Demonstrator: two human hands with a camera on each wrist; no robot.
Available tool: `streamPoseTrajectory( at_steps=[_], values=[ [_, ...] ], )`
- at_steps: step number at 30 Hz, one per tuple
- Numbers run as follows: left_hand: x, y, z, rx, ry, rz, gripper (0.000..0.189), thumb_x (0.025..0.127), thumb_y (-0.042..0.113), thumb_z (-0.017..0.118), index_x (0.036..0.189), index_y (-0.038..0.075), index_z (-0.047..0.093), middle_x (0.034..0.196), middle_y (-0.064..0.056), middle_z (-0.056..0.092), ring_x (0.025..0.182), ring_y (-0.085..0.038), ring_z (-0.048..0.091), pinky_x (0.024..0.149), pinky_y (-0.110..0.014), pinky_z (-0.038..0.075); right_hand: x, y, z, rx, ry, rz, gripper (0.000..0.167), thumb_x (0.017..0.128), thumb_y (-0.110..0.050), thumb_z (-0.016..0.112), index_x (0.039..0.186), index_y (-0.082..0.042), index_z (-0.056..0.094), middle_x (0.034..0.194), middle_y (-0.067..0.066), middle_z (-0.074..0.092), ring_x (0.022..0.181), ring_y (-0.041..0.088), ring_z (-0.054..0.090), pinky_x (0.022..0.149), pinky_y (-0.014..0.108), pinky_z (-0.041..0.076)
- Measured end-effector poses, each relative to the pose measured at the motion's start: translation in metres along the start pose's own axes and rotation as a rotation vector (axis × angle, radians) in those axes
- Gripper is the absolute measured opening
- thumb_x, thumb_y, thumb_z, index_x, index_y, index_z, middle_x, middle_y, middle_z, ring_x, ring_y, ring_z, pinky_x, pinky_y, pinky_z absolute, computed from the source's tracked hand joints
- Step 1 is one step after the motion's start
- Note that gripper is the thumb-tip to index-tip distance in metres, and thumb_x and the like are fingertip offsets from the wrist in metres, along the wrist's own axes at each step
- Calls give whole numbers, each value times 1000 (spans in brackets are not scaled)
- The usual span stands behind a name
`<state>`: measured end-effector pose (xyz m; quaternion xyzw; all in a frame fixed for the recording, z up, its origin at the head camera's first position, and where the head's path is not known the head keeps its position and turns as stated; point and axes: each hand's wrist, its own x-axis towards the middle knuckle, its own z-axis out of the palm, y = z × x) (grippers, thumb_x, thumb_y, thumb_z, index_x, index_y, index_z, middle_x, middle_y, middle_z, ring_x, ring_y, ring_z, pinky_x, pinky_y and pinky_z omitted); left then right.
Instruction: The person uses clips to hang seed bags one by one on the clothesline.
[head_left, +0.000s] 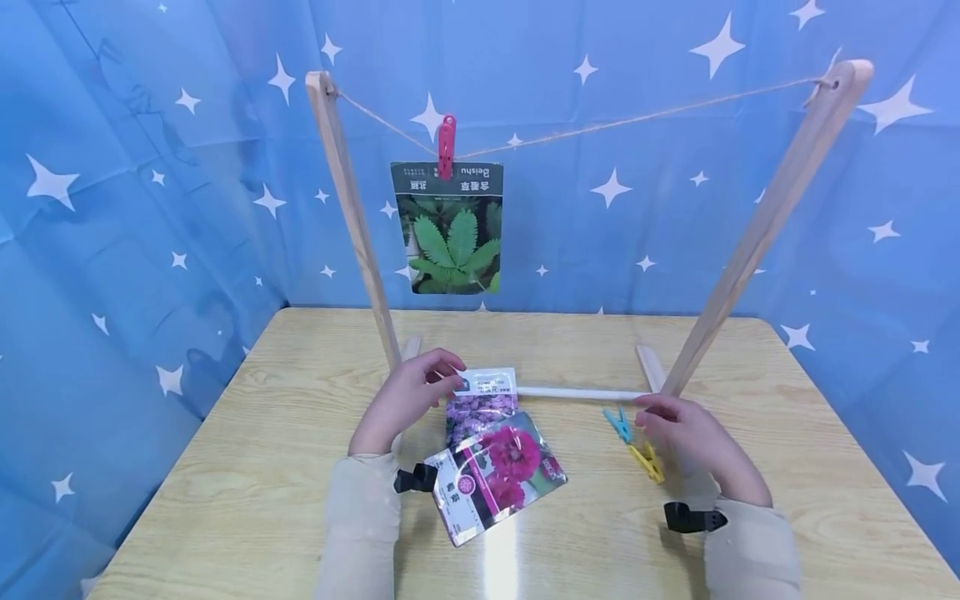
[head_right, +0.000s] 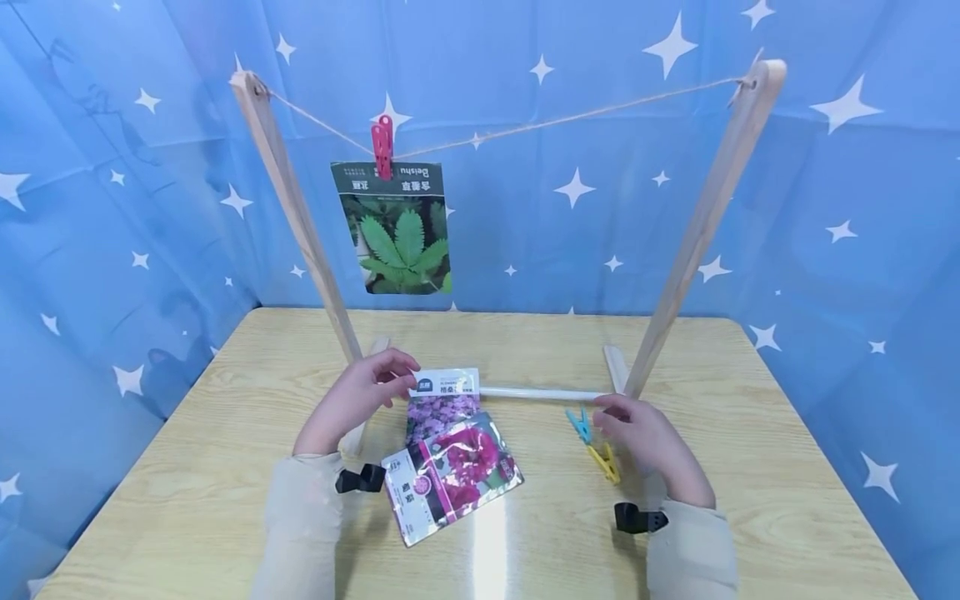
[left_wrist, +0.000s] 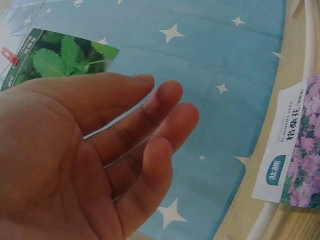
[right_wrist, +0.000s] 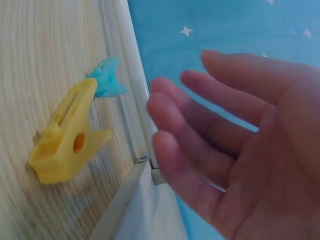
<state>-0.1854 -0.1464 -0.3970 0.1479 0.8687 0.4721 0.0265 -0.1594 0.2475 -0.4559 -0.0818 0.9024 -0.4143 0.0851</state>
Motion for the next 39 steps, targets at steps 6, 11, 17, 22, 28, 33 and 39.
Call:
streamPoseTrajectory(
  at_steps=[6, 11, 17, 22, 28, 33, 39],
  values=[
    [5, 0, 12, 63, -54, 0, 13, 85, 29, 60, 98, 26, 60, 87, 6, 61, 78, -12, 58, 64, -29, 49, -4, 0, 0, 12, -31, 28, 48, 89, -33, 53, 125, -2, 47, 89, 11, 57, 74, 23, 53, 61, 34, 44],
    [11, 0, 26, 155, -149, 21, 19, 87, 28, 57, 105, 22, 60, 91, 7, 60, 81, -9, 56, 69, -27, 47, -5, 1, 0, 8, -34, 78, 51, 87, -33, 56, 126, -2, 45, 92, 11, 57, 72, 20, 54, 62, 33, 46],
    [15, 0, 37, 244, -197, 6, 24, 88, 27, 56, 110, 18, 59, 93, 6, 60, 84, -10, 56, 73, -30, 46, -6, 3, 1, -3, -32, 118, 53, 86, -32, 59, 126, -1, 45, 97, 11, 55, 74, 20, 54, 63, 32, 48],
    [17, 2, 49, 252, -204, -37, 25, 87, 32, 56, 109, 21, 59, 94, 7, 59, 84, -11, 55, 72, -31, 46, -7, 9, 0, -3, -12, 125, 55, 85, -34, 59, 127, -1, 45, 97, 12, 54, 73, 19, 54, 63, 31, 48],
    [19, 9, 69, 266, -244, 23, 25, 87, 33, 56, 109, 20, 60, 95, 8, 59, 86, -9, 55, 74, -29, 46, -7, 14, -3, -5, 2, 122, 55, 84, -31, 61, 127, -1, 45, 97, 12, 53, 71, 18, 54, 61, 32, 48],
    [14, 4, 75, 267, -248, -16, 25, 87, 35, 56, 109, 23, 60, 96, 9, 60, 87, -9, 56, 74, -30, 46, -4, 13, 4, -10, -2, 95, 52, 83, -27, 63, 125, -1, 47, 96, 11, 52, 69, 18, 53, 59, 32, 47],
    [10, -11, 80, 261, -258, 15, 27, 86, 33, 57, 109, 19, 60, 96, 8, 61, 91, -10, 56, 79, -32, 45, -1, 11, 15, -25, -31, 63, 49, 83, -25, 64, 123, -1, 49, 92, 9, 52, 68, 18, 50, 57, 31, 44]
  ],
)
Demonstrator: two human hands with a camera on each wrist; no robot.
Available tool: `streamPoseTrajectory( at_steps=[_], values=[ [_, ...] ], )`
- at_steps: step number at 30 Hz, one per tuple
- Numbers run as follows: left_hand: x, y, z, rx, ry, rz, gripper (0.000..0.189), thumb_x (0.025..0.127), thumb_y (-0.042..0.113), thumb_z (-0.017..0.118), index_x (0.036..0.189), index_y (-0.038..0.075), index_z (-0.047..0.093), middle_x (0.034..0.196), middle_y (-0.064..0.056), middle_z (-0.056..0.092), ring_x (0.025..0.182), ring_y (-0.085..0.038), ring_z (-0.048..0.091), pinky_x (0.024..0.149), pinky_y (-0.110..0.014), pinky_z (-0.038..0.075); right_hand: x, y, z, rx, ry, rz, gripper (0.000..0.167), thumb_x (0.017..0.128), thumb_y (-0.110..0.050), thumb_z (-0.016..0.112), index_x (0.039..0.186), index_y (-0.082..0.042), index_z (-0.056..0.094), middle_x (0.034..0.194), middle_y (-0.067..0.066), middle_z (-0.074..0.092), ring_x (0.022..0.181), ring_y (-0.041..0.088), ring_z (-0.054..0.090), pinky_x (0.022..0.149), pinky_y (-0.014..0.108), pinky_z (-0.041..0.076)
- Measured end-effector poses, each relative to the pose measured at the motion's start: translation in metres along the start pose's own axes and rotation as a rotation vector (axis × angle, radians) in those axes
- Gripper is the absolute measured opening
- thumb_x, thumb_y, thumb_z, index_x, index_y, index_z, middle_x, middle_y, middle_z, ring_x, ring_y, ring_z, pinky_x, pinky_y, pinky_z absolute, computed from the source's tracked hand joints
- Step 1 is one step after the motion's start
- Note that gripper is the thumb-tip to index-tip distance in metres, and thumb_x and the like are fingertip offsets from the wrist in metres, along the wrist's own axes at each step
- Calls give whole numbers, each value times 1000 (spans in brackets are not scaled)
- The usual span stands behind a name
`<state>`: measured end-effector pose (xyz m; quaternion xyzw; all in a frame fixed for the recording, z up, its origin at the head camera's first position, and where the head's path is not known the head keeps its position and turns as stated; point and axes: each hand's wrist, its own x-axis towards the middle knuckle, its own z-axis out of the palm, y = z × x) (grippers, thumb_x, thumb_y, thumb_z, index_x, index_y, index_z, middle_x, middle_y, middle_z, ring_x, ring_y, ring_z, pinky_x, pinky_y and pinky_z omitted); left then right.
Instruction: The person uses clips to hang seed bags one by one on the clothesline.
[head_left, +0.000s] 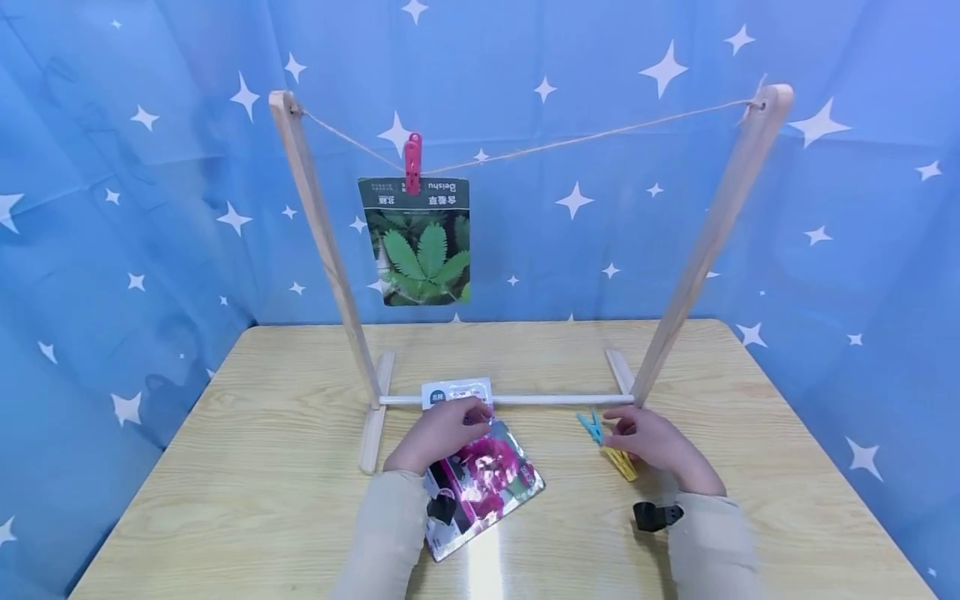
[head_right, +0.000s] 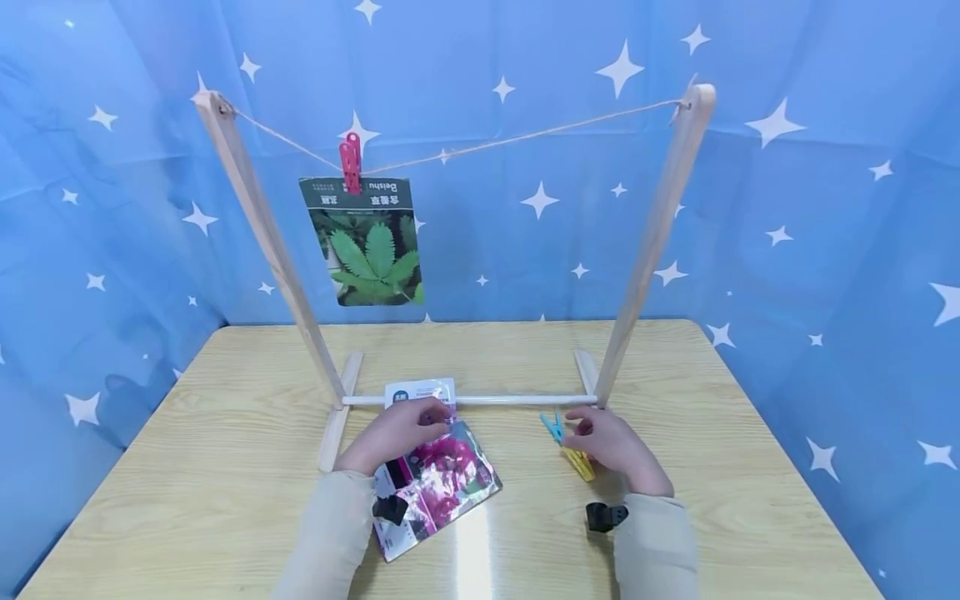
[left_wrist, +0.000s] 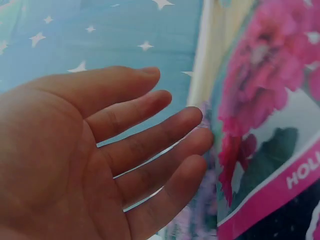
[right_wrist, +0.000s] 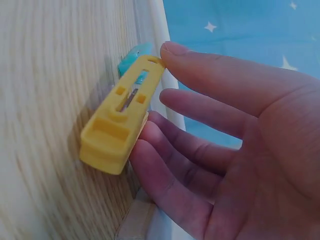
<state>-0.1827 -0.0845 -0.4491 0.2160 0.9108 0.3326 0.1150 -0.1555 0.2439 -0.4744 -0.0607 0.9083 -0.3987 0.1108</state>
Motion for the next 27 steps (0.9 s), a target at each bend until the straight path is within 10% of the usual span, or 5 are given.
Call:
streamPoseTrajectory(
  at_steps=[12, 27],
  values=[
    [7, -7, 9, -35, 49, 53, 27, 86, 36, 57, 110, 24, 61, 99, 14, 59, 92, -6, 55, 80, -30, 45, 1, -10, 1, -151, -25, 54, 43, 80, -24, 66, 118, -6, 54, 88, 5, 52, 72, 18, 47, 58, 30, 40],
    [11, -25, 23, -20, -67, 149, 32, 84, 31, 61, 115, 25, 60, 119, 11, 53, 113, -9, 46, 95, -30, 36, -1, -14, 7, -82, -78, 111, 61, 76, -27, 70, 126, -4, 45, 75, 6, 51, 57, 18, 49, 51, 31, 41]
  ],
)
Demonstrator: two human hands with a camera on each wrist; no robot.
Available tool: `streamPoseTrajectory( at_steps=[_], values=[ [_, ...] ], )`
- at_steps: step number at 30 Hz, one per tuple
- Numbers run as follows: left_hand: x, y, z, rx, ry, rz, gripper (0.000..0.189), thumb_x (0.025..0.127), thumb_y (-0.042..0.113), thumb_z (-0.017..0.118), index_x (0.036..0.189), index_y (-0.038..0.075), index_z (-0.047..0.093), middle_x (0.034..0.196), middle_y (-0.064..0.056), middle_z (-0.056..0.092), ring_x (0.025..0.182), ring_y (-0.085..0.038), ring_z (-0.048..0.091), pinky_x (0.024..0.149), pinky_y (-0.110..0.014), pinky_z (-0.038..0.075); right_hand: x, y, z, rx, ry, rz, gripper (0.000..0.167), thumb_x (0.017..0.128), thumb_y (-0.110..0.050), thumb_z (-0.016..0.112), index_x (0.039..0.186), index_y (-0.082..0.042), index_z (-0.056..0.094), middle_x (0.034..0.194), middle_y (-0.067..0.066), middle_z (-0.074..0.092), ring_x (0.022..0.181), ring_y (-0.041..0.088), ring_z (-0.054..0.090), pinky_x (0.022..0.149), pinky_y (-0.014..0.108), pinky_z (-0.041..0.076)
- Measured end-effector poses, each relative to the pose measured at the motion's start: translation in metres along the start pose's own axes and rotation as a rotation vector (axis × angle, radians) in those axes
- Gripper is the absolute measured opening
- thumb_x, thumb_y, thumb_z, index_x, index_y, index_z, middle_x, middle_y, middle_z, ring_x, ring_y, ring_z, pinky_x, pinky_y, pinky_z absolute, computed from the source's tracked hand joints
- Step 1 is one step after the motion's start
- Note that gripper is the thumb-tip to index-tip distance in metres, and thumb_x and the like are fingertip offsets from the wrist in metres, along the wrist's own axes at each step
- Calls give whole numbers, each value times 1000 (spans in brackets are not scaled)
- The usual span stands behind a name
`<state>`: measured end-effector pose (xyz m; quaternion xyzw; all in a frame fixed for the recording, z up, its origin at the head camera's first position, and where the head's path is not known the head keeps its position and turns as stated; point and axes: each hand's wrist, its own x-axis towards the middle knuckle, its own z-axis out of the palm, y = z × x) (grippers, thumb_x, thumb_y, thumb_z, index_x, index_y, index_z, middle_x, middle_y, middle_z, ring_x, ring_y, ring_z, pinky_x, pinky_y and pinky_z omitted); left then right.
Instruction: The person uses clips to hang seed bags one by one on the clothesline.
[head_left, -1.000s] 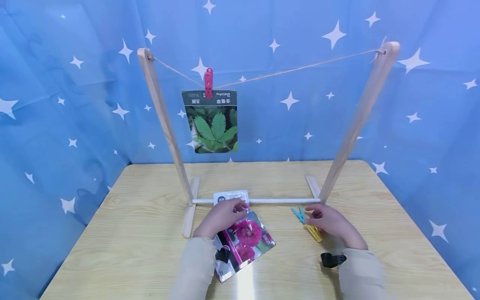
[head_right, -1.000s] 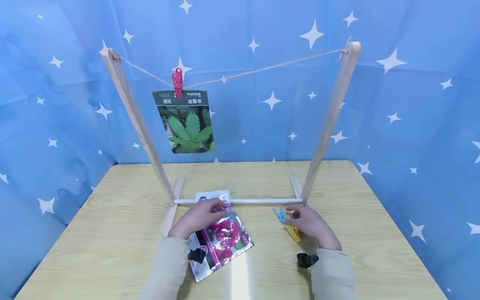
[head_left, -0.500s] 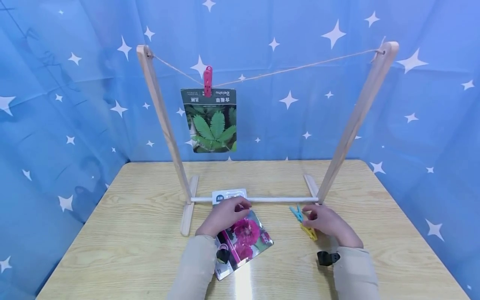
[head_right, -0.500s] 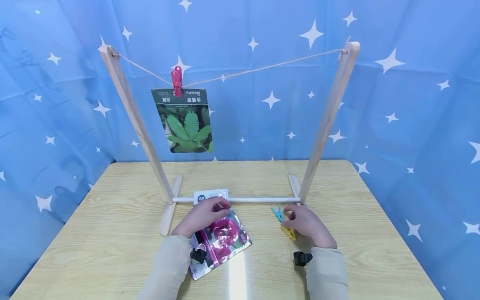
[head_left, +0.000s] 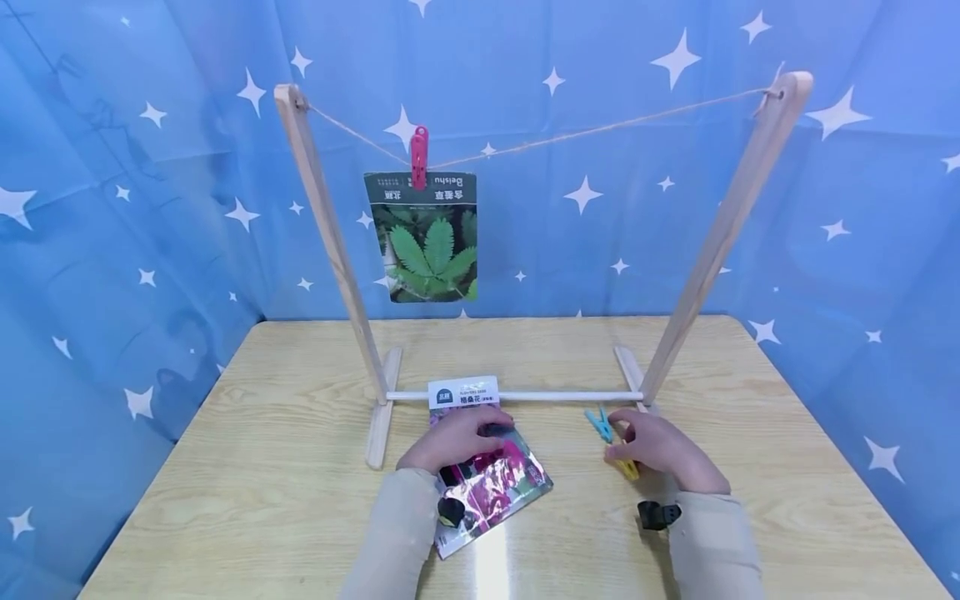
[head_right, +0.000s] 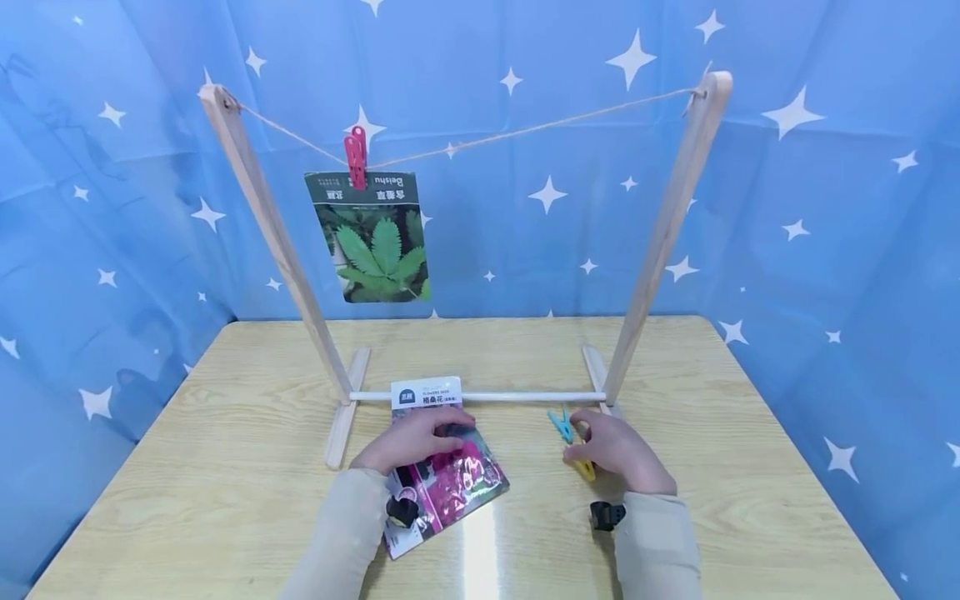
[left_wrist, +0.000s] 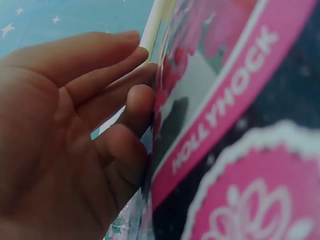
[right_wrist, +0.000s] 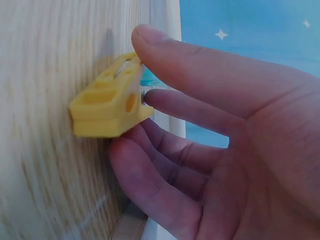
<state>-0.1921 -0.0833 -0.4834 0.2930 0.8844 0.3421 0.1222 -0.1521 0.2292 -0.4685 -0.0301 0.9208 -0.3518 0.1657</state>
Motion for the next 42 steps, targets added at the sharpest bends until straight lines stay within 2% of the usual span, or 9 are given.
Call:
streamPoseTrajectory(
  at_steps=[8, 17, 24, 31, 37, 40, 42],
  values=[
    [5, 16, 2, 209, -34, 5, 34, 84, 28, 61, 118, 25, 56, 119, 11, 53, 111, -7, 47, 93, -26, 37, 0, 1, -4, -17, -5, -16, 65, 76, -27, 71, 128, -2, 42, 75, 6, 50, 57, 18, 49, 51, 31, 41],
    [7, 24, 5, 272, -37, -13, 34, 84, 26, 62, 118, 26, 56, 119, 9, 51, 110, -9, 47, 92, -28, 39, -3, 2, -7, -1, -22, -51, 67, 79, -25, 68, 132, 0, 36, 76, 6, 51, 58, 19, 49, 52, 31, 41],
    [4, 22, 2, 154, -34, -23, 34, 83, 24, 63, 116, 29, 56, 110, 7, 47, 92, -7, 50, 81, -23, 42, -2, 7, -8, 31, -48, -82, 61, 84, -24, 62, 134, -1, 34, 78, 7, 51, 60, 20, 50, 53, 32, 42],
    [1, 17, -5, 94, -38, 32, 28, 85, 12, 58, 111, 23, 59, 104, 2, 51, 84, -7, 49, 79, -23, 41, -5, 7, -11, 106, -61, -128, 46, 86, -21, 59, 124, 0, 44, 87, 10, 51, 67, 21, 51, 58, 34, 46],
    [-6, 12, -18, 44, -16, 15, 18, 88, 14, 56, 98, 25, 66, 97, 9, 52, 85, -5, 49, 78, -23, 42, -6, 5, -15, 102, -35, -156, 37, 87, -25, 58, 114, -1, 51, 86, 9, 51, 66, 22, 51, 58, 35, 45],
    [-12, 8, -27, -17, 10, -15, 18, 88, 12, 55, 90, 25, 68, 92, 10, 51, 83, -8, 49, 74, -24, 43, -6, 6, -17, 105, -23, -167, 31, 86, -25, 60, 105, -3, 52, 82, 8, 50, 64, 23, 50, 55, 32, 44],
    [-16, 5, -32, -92, 27, -48, 19, 89, 11, 54, 89, 23, 68, 93, 9, 51, 83, -11, 49, 73, -27, 44, -6, 7, -17, 110, -15, -162, 26, 85, -26, 61, 97, -5, 52, 79, 8, 50, 63, 23, 50, 53, 31, 43]
  ],
)
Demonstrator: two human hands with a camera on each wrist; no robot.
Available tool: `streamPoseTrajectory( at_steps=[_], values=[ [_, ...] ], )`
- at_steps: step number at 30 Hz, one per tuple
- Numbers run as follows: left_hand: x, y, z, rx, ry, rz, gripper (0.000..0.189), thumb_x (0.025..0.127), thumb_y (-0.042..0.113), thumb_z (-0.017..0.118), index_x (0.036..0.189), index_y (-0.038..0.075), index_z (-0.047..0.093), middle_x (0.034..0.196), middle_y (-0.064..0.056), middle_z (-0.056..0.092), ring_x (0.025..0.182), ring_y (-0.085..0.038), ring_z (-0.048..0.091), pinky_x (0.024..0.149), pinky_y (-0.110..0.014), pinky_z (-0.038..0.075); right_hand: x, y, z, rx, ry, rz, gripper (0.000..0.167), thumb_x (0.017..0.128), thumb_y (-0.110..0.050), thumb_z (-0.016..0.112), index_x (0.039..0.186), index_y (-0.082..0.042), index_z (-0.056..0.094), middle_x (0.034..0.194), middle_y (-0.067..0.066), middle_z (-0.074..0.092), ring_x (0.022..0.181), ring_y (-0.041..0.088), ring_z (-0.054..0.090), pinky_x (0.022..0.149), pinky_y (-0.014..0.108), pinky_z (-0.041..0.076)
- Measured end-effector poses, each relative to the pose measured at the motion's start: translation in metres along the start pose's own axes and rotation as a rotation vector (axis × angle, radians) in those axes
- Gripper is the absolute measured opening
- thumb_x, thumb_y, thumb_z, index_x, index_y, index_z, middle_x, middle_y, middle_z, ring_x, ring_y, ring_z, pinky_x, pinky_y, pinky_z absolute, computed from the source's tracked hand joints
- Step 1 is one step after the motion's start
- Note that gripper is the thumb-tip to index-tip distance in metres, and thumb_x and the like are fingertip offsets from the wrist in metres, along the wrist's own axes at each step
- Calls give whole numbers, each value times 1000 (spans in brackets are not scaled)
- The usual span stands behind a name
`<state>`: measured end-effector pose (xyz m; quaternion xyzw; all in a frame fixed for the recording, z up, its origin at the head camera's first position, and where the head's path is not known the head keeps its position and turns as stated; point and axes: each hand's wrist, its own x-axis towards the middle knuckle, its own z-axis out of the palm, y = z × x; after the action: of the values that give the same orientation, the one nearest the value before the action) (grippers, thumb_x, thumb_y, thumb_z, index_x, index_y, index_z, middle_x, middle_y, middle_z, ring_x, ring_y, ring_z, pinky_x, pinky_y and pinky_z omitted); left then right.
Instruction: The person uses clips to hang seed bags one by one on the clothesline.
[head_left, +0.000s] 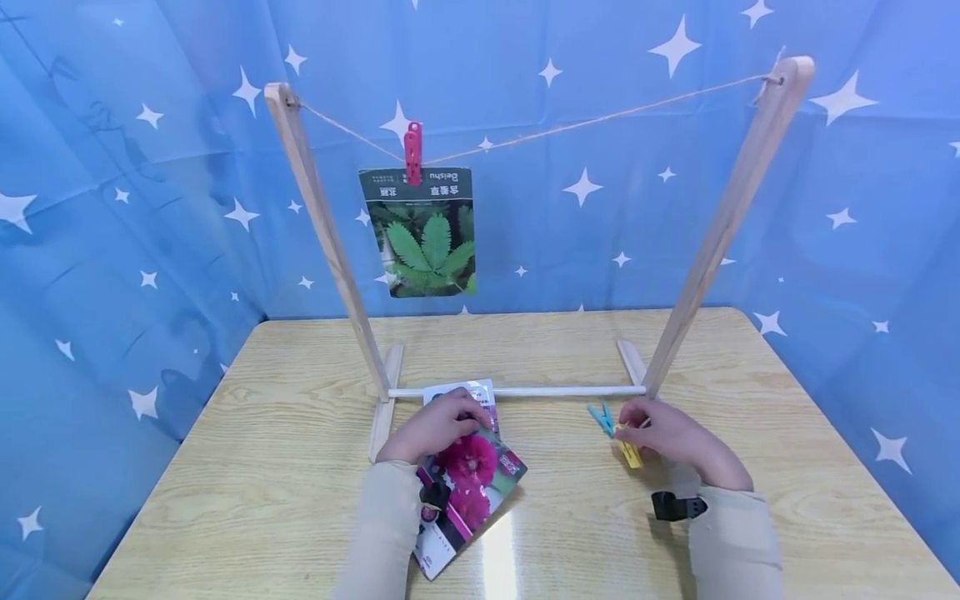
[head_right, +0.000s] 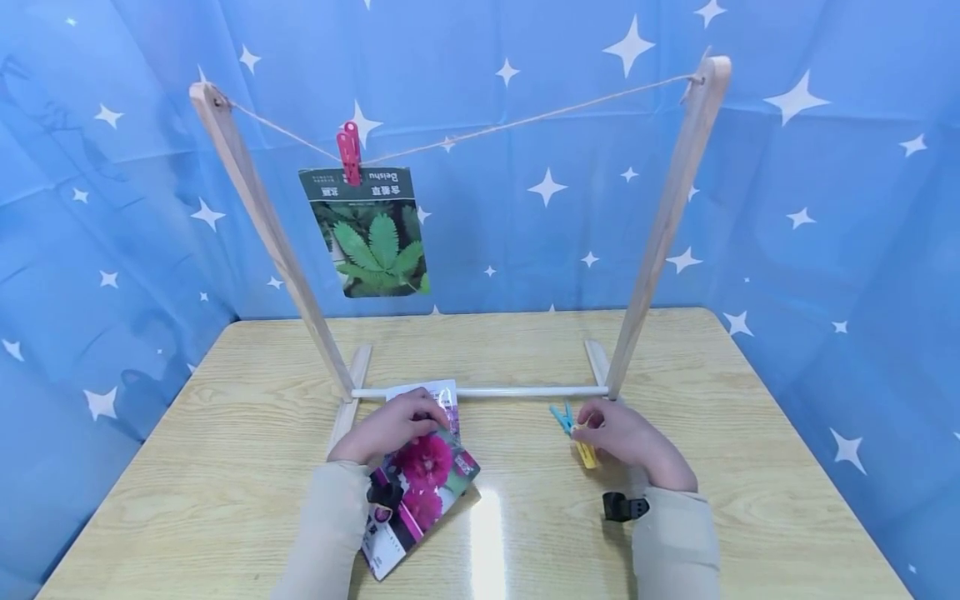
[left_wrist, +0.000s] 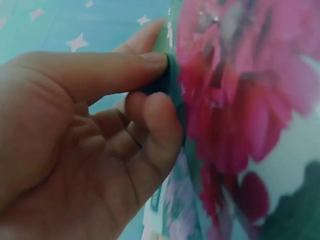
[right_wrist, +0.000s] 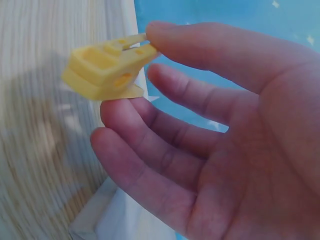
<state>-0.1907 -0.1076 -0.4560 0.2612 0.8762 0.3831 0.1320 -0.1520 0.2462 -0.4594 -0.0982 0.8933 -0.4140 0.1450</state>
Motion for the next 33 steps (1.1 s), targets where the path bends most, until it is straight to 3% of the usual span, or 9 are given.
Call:
streamPoseTrajectory(
  at_steps=[4, 11, 16, 23, 33],
  values=[
    [-6, -7, -8, -80, 15, -45, 18, 91, 11, 51, 89, 22, 65, 95, 6, 51, 84, -14, 49, 72, -29, 44, 0, 0, -1, -24, 21, 35, 21, 84, -26, 61, 88, -8, 52, 76, 7, 50, 61, 23, 49, 51, 29, 41],
    [-11, -15, -15, 14, -65, -47, 15, 88, 9, 49, 89, 17, 61, 81, 4, 53, 70, -13, 49, 64, -29, 43, -1, -3, -2, -45, 29, 62, 20, 87, -27, 58, 85, -7, 58, 71, 8, 52, 61, 23, 49, 51, 29, 38],
    [-12, -16, -15, 23, -81, -69, 17, 86, 9, 49, 93, 18, 62, 85, 4, 55, 72, -14, 49, 65, -29, 42, -2, -3, -2, -61, 45, 66, 19, 88, -26, 56, 85, -8, 60, 68, 9, 54, 59, 20, 47, 50, 28, 36],
    [-11, -16, -13, -58, 5, -66, 16, 88, 22, 56, 100, 27, 65, 101, 9, 56, 89, -12, 51, 77, -30, 44, -3, 0, -5, -28, 53, 75, 19, 90, -24, 53, 83, -6, 56, 64, 12, 51, 56, 23, 47, 48, 28, 36],
    [-10, -11, -22, -140, 148, -122, 5, 87, 27, 58, 89, 26, 63, 92, 6, 59, 85, -15, 52, 75, -32, 44, -2, 4, -5, -16, 37, 41, 19, 89, -25, 54, 84, -7, 57, 67, 12, 51, 58, 24, 48, 49, 29, 38]
  ],
)
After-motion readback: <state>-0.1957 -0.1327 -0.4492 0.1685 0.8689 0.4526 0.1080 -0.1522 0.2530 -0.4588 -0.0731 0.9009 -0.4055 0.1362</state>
